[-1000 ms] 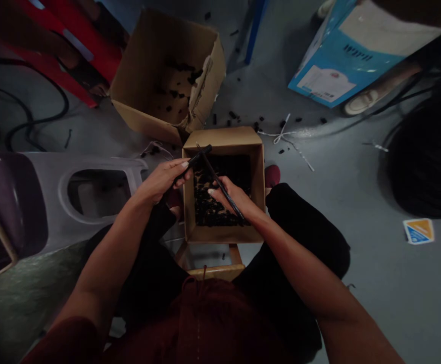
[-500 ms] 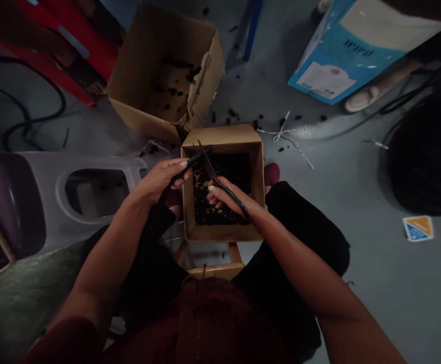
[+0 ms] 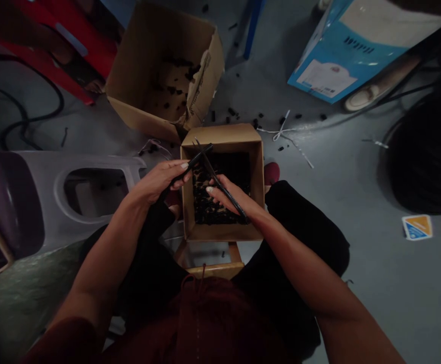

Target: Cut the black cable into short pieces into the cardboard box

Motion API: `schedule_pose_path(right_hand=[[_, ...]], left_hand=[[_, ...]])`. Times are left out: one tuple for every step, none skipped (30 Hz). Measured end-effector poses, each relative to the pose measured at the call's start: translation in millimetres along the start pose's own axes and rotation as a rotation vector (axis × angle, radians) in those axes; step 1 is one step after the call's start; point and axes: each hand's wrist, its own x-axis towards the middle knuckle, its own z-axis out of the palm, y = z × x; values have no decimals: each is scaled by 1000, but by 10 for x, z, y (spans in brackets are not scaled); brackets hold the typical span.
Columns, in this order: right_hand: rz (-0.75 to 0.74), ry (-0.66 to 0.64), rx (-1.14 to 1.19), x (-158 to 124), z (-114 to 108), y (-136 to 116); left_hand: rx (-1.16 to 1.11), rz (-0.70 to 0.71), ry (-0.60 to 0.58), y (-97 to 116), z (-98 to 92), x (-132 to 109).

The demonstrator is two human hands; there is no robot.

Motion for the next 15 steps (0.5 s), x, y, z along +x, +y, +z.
schedule_pose_path(right_hand=[[-2, 6, -30, -3, -2, -2], [-5, 6, -57, -7, -6, -8], [-5, 5, -80, -12, -11, -17], [-3, 3, -99, -16, -17, -29], [0, 0, -115, -20, -23, -42], [4, -2, -127, -23, -28, -54], [9, -1, -136, -25, -31, -63], [13, 3, -139, -25, -31, -67], [17, 7, -138, -24, -29, -68], [18, 9, -132, -24, -23, -65], [19, 10, -123, -23, -16, -59], [19, 8, -112, -23, -8, -54], [17, 5, -101, -23, 0, -49], [16, 3, -95, -24, 4, -47], [15, 0, -96, -26, 5, -48]], left_hand=[[38, 4, -8, 3, -5, -5], [77, 8, -12, 7, -12, -11], [113, 13, -14, 10, -20, -17], [145, 20, -12, 14, -29, -25], [171, 27, -8, 19, -37, -34], [190, 34, -3, 24, -45, -43], [203, 40, -1, 30, -51, -52], [212, 45, -2, 37, -55, -61], [219, 47, -7, 44, -57, -68], [227, 48, -14, 52, -56, -75], [236, 47, -22, 58, -54, -79], [247, 45, -28, 64, -50, -83], [258, 42, -35, 68, -46, -85], [268, 38, -38, 71, -43, -85], [276, 34, -43, 73, -41, -86]])
